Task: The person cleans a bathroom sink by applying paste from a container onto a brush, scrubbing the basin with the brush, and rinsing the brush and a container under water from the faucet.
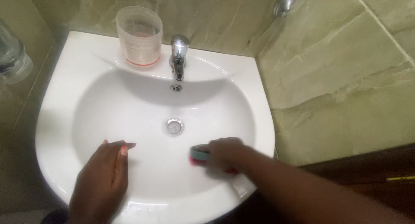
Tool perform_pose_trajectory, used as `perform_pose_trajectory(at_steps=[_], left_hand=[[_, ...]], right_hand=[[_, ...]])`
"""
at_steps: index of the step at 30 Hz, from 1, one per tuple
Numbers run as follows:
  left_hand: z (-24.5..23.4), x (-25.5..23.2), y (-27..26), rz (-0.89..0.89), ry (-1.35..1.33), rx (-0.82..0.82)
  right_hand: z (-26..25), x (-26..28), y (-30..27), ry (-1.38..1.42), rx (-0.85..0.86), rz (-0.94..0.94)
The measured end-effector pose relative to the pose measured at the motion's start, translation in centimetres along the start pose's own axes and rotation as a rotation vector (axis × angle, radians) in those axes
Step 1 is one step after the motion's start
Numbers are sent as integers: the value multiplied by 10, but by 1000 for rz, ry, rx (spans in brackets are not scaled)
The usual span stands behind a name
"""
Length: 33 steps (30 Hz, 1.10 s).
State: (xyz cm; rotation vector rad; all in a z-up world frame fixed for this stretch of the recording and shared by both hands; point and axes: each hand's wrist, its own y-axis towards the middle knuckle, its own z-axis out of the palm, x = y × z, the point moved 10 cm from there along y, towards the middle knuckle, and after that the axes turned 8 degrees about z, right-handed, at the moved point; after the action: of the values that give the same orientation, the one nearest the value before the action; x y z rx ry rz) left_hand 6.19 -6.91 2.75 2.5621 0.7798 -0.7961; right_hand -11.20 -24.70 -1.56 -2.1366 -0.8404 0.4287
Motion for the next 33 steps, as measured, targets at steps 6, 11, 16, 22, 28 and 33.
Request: perform_pose_trajectory(at_steps=[6, 11, 16, 22, 28, 33], left_hand=[[11, 8, 0, 9, -5, 78], [13, 9, 2, -36, 41, 51], [13, 11, 2, -76, 56, 82], [14, 10, 6, -14, 39, 70], [15, 16, 6, -56, 32, 95], [8, 8, 1, -2, 10, 12]], right_hand=[[24, 107, -13, 97, 132, -181], [13, 28, -15, -60, 109, -187], [-14, -26, -1, -237, -125, 82], [24, 60, -20, 60, 91, -137], [-35, -51, -15, -145, -50, 180], [-29, 36, -12, -84, -449, -75]])
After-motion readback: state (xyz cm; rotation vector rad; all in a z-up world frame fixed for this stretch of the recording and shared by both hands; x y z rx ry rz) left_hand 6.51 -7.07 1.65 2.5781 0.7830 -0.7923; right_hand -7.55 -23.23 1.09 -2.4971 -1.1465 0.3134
